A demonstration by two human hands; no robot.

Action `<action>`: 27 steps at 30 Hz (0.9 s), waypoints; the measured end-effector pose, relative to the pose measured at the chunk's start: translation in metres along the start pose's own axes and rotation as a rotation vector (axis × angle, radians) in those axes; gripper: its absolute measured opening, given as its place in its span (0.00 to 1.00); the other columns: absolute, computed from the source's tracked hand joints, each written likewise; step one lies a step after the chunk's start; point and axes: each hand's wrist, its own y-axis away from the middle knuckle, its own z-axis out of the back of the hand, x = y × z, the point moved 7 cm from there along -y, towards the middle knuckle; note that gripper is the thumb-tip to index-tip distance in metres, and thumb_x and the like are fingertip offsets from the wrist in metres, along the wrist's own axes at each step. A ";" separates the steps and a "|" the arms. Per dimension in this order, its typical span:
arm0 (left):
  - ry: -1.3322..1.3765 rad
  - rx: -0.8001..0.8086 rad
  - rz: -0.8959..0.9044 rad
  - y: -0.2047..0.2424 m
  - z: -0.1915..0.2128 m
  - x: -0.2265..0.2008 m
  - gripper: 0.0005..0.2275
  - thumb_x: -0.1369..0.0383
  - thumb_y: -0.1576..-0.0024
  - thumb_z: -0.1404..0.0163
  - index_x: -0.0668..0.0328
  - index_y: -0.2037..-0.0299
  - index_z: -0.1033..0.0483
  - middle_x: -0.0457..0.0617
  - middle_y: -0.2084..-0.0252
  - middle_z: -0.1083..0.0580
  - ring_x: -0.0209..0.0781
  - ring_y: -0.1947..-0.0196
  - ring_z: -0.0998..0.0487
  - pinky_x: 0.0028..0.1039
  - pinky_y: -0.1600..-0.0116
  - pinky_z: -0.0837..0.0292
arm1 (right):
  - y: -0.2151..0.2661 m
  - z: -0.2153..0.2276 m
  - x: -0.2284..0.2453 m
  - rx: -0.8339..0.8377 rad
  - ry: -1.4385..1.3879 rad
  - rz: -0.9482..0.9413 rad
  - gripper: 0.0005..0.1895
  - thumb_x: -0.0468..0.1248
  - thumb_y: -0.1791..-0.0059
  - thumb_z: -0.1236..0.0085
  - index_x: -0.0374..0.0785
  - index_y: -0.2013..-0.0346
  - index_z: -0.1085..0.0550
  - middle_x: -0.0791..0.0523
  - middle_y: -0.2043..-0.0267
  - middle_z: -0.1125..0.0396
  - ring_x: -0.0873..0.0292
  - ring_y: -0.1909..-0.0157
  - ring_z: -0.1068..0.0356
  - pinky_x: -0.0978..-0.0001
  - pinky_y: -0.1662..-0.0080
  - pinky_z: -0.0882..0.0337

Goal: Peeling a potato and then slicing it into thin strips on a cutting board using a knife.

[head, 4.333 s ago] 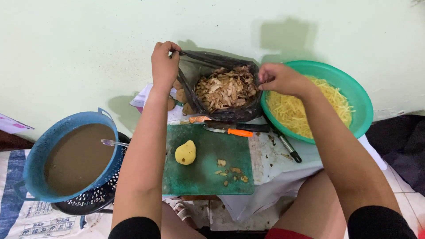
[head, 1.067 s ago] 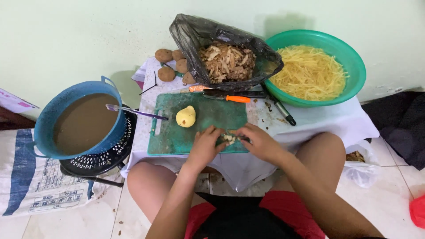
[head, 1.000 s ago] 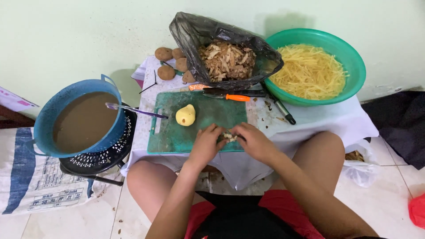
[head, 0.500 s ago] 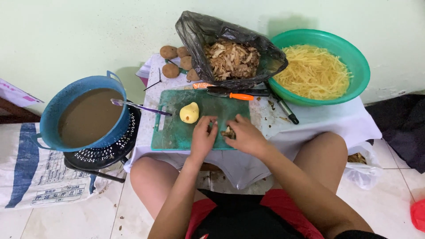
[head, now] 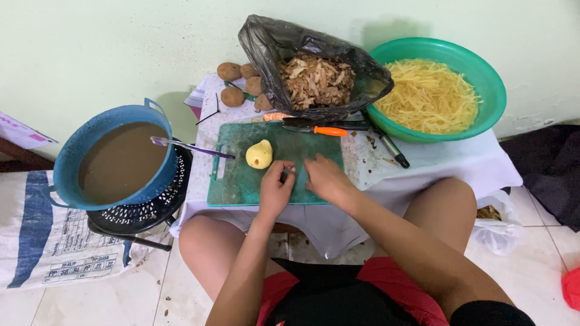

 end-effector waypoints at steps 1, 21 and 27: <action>0.000 0.001 0.001 0.000 0.000 -0.001 0.05 0.73 0.40 0.47 0.61 0.56 0.22 0.57 0.63 0.24 0.58 0.59 0.20 0.42 0.56 0.25 | 0.000 0.002 0.001 0.001 -0.001 -0.001 0.14 0.36 0.56 0.43 0.34 0.57 0.25 0.34 0.48 0.34 0.28 0.47 0.29 0.42 0.47 0.26; 0.075 0.016 0.076 -0.001 0.004 -0.002 0.04 0.74 0.37 0.49 0.62 0.56 0.21 0.55 0.63 0.24 0.50 0.59 0.21 0.39 0.53 0.26 | 0.033 0.017 -0.004 0.108 -0.127 0.133 0.18 0.42 0.53 0.40 0.35 0.53 0.28 0.44 0.50 0.36 0.35 0.40 0.32 0.48 0.41 0.29; 0.055 0.018 0.087 0.001 0.003 -0.003 0.04 0.73 0.38 0.49 0.62 0.56 0.22 0.56 0.64 0.25 0.51 0.60 0.22 0.40 0.53 0.26 | 0.018 0.012 -0.006 0.017 0.023 0.128 0.10 0.38 0.56 0.41 0.37 0.64 0.26 0.47 0.60 0.32 0.38 0.54 0.25 0.49 0.54 0.24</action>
